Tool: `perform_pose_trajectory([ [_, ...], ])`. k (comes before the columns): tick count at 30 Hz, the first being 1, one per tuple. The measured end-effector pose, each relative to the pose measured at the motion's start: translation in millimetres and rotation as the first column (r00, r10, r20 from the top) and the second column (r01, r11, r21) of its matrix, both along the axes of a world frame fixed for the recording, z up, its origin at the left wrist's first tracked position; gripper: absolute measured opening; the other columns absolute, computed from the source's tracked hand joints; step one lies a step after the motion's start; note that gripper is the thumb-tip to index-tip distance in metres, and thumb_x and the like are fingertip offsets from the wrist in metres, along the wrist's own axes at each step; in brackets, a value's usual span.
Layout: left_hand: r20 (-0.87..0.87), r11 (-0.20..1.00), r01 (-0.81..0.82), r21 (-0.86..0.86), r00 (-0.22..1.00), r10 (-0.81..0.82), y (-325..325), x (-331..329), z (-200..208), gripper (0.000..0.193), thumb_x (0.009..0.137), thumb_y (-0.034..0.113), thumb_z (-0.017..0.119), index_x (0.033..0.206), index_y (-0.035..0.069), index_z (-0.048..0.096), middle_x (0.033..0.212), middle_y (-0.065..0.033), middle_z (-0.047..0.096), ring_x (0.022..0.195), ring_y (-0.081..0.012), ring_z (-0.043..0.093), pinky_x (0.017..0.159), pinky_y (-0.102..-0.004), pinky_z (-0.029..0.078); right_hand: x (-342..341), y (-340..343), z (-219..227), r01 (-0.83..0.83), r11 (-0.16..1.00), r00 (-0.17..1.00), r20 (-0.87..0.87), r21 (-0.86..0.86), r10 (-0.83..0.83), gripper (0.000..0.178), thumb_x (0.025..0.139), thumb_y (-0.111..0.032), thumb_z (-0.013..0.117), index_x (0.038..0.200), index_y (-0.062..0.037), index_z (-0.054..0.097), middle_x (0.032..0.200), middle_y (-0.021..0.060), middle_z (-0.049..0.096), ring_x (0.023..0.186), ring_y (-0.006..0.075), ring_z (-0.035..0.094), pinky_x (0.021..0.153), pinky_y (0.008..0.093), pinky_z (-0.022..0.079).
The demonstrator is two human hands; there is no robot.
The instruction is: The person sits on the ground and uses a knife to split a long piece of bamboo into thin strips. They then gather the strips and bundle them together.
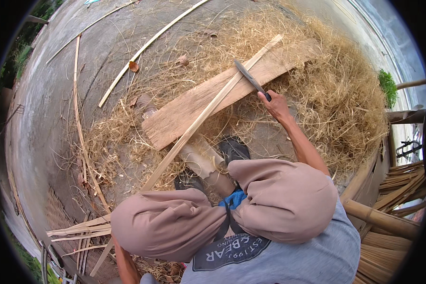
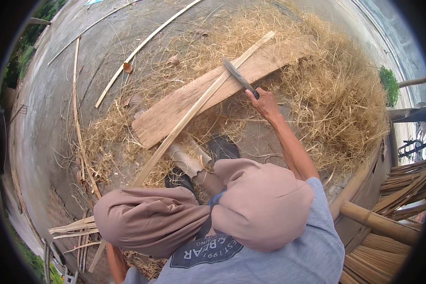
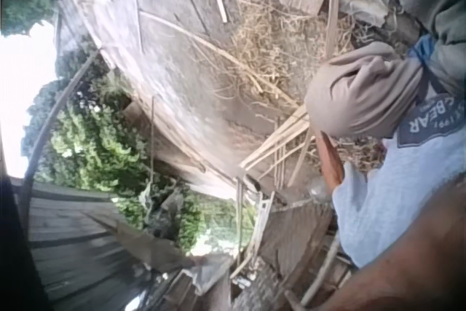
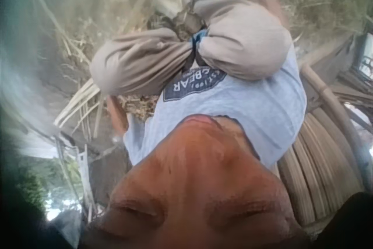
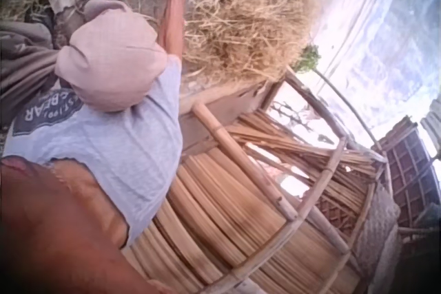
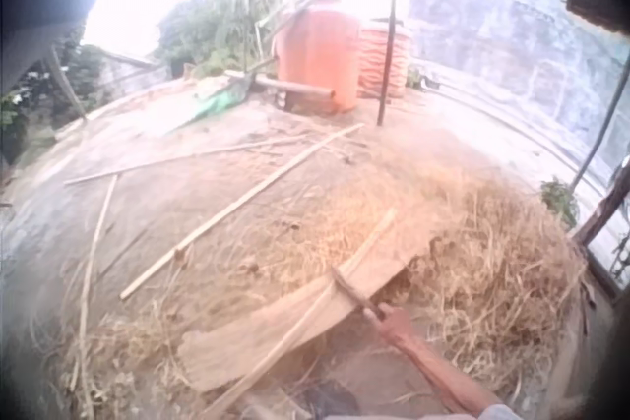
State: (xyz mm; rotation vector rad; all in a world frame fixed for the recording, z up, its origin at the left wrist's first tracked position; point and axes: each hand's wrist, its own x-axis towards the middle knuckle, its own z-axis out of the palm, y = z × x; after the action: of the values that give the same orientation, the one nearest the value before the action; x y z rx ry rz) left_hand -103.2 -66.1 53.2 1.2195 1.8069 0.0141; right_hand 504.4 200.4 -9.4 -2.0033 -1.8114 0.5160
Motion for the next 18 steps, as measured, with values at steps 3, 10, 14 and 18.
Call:
perform_pose_trajectory([
  [3, 0.018, 0.999, -0.008, 0.034, 1.0, 0.008, 10.5, 0.7, 7.2, 0.031, 0.102, 0.036, 0.062, 0.102, 0.005, 0.066, 0.081, -0.0063, 0.063, 0.076, -0.0191, 0.059, 0.068, -0.0389, 0.047, -17.3, -1.0, -5.9, 0.01, 1.0, 0.995, -0.097, -0.005, -0.011, 0.064, 0.098, -0.057, 0.06, 0.075, 0.0027, 0.061, 0.065, 0.0263, 0.06, 0.061, 0.0421, 0.061, 0.059, 0.0477, 0.047],
  [10, 0.418, 0.992, 0.13, -0.005, 0.901, -0.116, 151.1, 102.1, -52.3, 0.038, 0.102, 0.041, 0.061, 0.096, 0.004, 0.068, 0.071, -0.0022, 0.062, 0.067, -0.0164, 0.056, 0.063, -0.035, 0.046, -45.7, -30.4, 2.5, 0.075, 0.983, 0.935, -0.331, -0.17, -0.129, 0.063, 0.099, -0.056, 0.059, 0.08, 0.0035, 0.062, 0.063, 0.0238, 0.061, 0.06, 0.0346, 0.062, 0.06, 0.0461, 0.049],
  [14, 0.343, 0.996, 0.007, 0.086, 0.939, -0.036, 134.2, 144.3, -47.8, 0.043, 0.102, 0.04, 0.061, 0.084, 0.002, 0.066, 0.061, -0.0028, 0.057, 0.057, -0.0148, 0.051, 0.055, -0.0348, 0.04, -88.4, -76.8, 21.4, -0.361, 0.929, 0.923, -0.175, -0.083, 0.343, 0.058, 0.099, -0.053, 0.06, 0.078, 0.0003, 0.062, 0.061, 0.0195, 0.062, 0.059, 0.0316, 0.061, 0.06, 0.0442, 0.05],
  [18, 0.032, 0.976, 0.051, 0.214, 0.998, -0.06, 93.9, 129.2, -20.7, 0.044, 0.101, 0.037, 0.063, 0.076, 0.002, 0.063, 0.058, -0.0042, 0.054, 0.055, -0.0145, 0.049, 0.054, -0.0353, 0.039, -48.6, -83.9, -1.5, -0.453, 0.882, 0.89, 0.009, 0.13, 0.456, 0.054, 0.099, -0.052, 0.062, 0.079, -0.0015, 0.061, 0.063, 0.0171, 0.062, 0.057, 0.0327, 0.06, 0.057, 0.0452, 0.049],
])
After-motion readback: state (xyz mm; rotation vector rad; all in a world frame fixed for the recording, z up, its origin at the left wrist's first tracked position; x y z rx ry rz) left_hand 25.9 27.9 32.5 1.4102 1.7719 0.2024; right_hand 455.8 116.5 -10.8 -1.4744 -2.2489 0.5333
